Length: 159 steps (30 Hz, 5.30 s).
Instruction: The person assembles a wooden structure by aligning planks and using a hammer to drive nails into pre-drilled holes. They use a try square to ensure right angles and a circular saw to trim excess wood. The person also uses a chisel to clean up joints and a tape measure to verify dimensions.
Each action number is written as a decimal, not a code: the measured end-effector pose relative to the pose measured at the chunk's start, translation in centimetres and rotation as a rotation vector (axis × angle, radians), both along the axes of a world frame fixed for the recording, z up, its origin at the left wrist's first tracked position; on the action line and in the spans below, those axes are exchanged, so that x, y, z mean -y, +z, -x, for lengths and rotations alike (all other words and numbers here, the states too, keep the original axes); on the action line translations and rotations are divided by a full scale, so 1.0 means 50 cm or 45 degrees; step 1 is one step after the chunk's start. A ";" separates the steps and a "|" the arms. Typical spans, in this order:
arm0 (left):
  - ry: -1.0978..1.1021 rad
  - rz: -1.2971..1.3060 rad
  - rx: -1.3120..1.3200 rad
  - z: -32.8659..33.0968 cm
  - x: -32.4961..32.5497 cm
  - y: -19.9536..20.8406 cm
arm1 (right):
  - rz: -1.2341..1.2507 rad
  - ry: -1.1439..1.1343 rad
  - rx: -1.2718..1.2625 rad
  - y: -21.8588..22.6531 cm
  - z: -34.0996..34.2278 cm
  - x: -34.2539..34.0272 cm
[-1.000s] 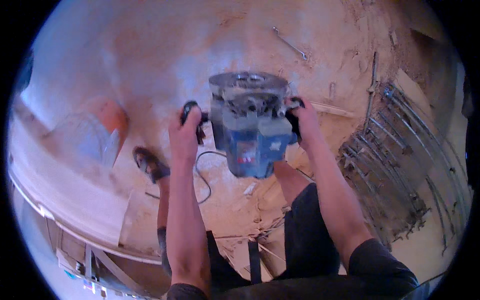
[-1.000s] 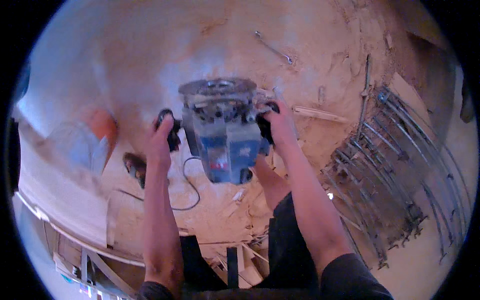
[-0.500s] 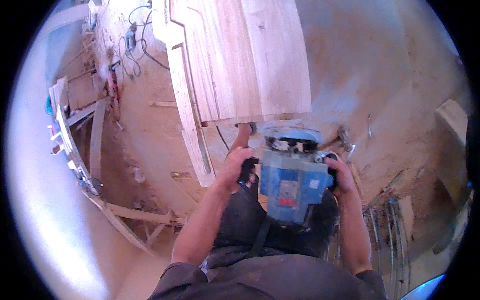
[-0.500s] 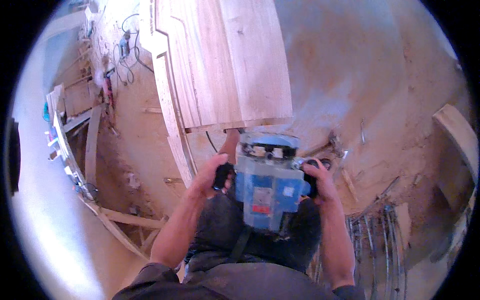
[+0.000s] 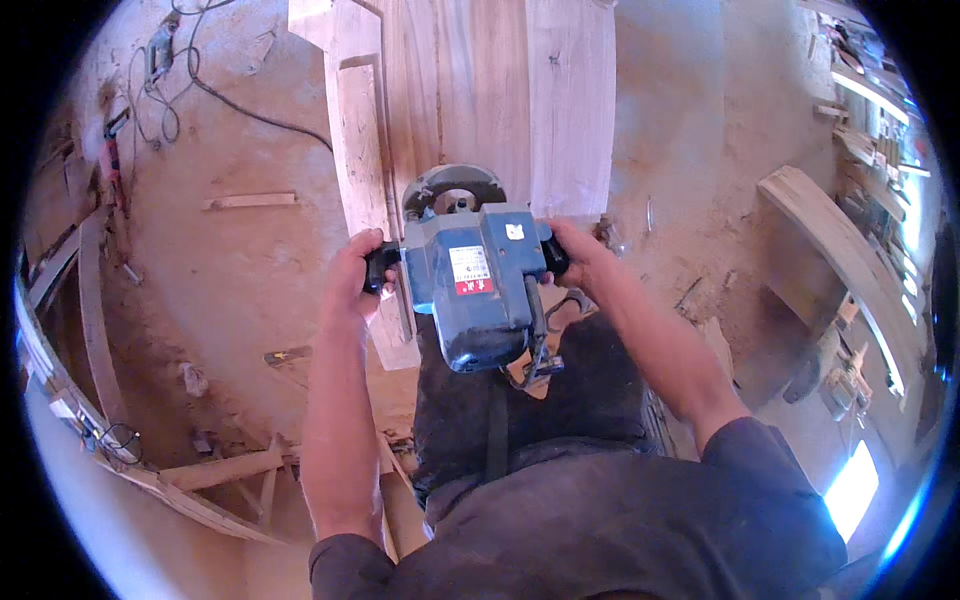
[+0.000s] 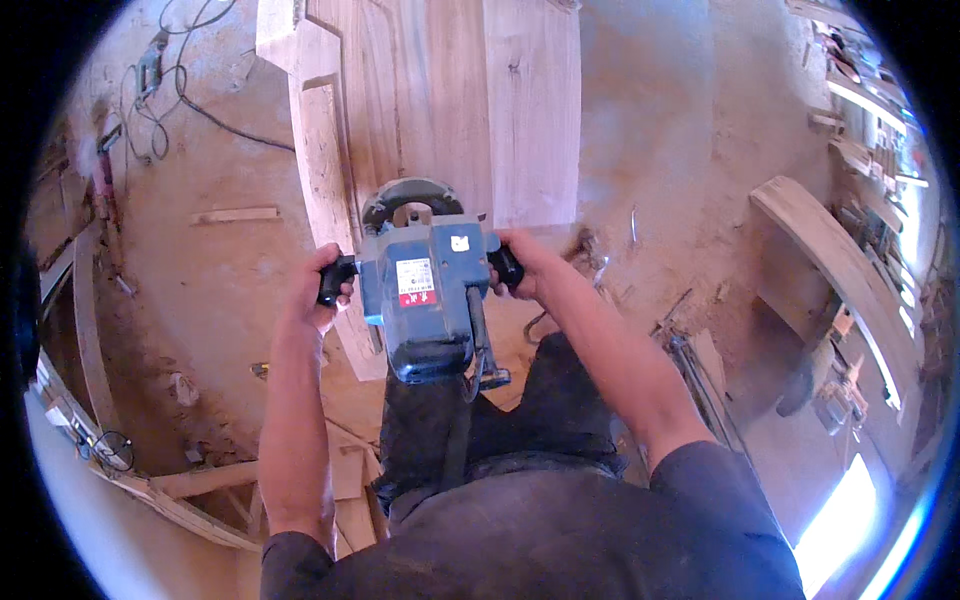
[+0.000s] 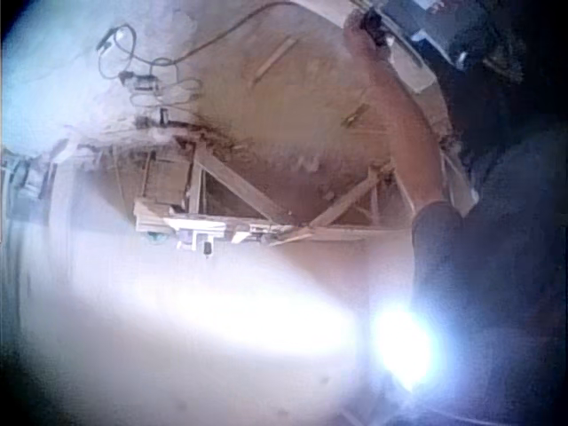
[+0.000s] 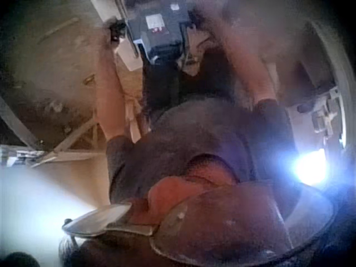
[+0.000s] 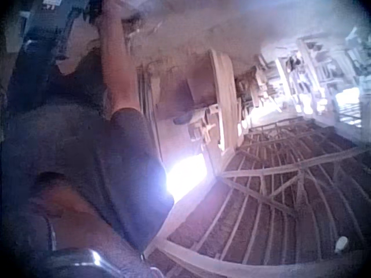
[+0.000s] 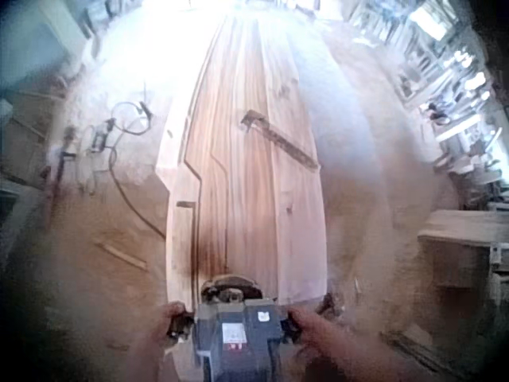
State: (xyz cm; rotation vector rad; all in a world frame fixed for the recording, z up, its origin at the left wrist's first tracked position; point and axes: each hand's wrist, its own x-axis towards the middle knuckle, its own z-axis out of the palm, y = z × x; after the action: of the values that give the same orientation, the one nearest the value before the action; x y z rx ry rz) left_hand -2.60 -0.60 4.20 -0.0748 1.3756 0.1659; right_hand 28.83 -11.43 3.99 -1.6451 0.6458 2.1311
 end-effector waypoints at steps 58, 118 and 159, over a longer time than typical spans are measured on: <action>0.170 -1.150 -0.539 -0.180 -0.270 -0.029 | -0.646 -0.542 0.421 -0.014 -0.106 -0.348; -0.371 -2.339 -1.430 -0.212 -0.654 -0.109 | -1.593 -0.162 1.030 -0.090 -0.209 -0.793; -0.064 -2.115 -1.103 -0.274 -0.403 -0.085 | -1.449 0.223 1.495 -0.063 -0.182 -0.625</action>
State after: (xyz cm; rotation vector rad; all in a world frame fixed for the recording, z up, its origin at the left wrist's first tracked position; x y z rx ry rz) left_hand 11.09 19.56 -0.06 1.5578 1.6589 1.3487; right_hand 37.92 19.84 0.82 -1.7466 -0.9017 0.8286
